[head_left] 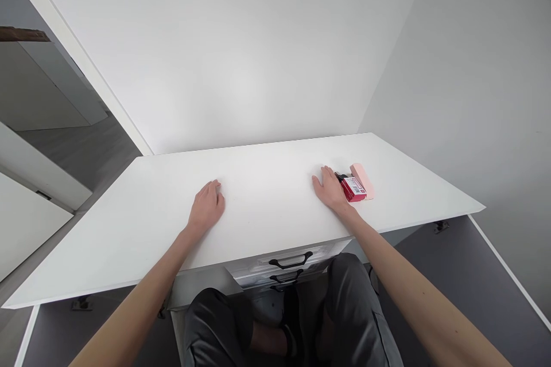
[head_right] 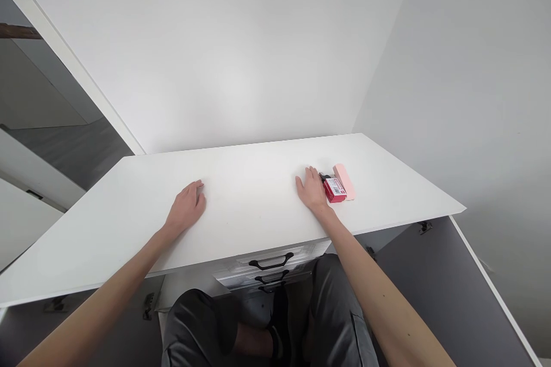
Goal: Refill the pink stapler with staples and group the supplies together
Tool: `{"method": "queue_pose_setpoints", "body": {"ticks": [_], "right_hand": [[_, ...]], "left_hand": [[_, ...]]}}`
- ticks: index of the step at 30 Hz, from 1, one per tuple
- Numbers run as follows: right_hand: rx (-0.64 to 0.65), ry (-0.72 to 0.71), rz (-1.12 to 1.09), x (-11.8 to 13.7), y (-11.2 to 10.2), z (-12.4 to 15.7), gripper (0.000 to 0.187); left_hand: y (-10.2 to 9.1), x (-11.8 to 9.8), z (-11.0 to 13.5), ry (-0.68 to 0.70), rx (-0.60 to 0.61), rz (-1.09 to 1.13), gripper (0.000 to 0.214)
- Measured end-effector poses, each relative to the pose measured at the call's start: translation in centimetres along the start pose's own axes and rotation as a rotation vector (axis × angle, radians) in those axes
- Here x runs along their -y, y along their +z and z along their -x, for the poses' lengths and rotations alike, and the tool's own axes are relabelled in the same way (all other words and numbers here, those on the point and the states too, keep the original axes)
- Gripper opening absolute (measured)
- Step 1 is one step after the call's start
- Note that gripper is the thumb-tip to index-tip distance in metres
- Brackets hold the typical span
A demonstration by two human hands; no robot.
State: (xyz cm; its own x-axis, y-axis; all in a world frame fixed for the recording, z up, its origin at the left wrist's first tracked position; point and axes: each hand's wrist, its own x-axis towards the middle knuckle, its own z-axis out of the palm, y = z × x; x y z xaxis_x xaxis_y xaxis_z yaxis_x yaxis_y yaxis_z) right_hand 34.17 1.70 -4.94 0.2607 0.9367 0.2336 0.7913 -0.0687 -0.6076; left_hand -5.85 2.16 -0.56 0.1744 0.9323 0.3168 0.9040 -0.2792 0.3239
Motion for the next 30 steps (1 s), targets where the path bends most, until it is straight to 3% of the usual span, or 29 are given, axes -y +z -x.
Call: {"method": "queue_pose_setpoints", "body": {"ticks": [16, 24, 30], "right_hand": [[-0.046, -0.041, 0.008, 0.1, -0.7, 0.5, 0.056], [0.148, -0.183, 0.144, 1.8, -1.1, 3.0, 0.057], [0.249, -0.289, 0.222, 2.8, -1.5, 5.7, 0.067]], "left_hand": [[0.1, -0.1, 0.1, -0.001, 0.002, -0.003, 0.046], [-0.1, -0.3, 0.1, 0.000, 0.020, -0.029, 0.050], [0.2, -1.1, 1.7, 0.033, 0.064, -0.111, 0.057]]}}
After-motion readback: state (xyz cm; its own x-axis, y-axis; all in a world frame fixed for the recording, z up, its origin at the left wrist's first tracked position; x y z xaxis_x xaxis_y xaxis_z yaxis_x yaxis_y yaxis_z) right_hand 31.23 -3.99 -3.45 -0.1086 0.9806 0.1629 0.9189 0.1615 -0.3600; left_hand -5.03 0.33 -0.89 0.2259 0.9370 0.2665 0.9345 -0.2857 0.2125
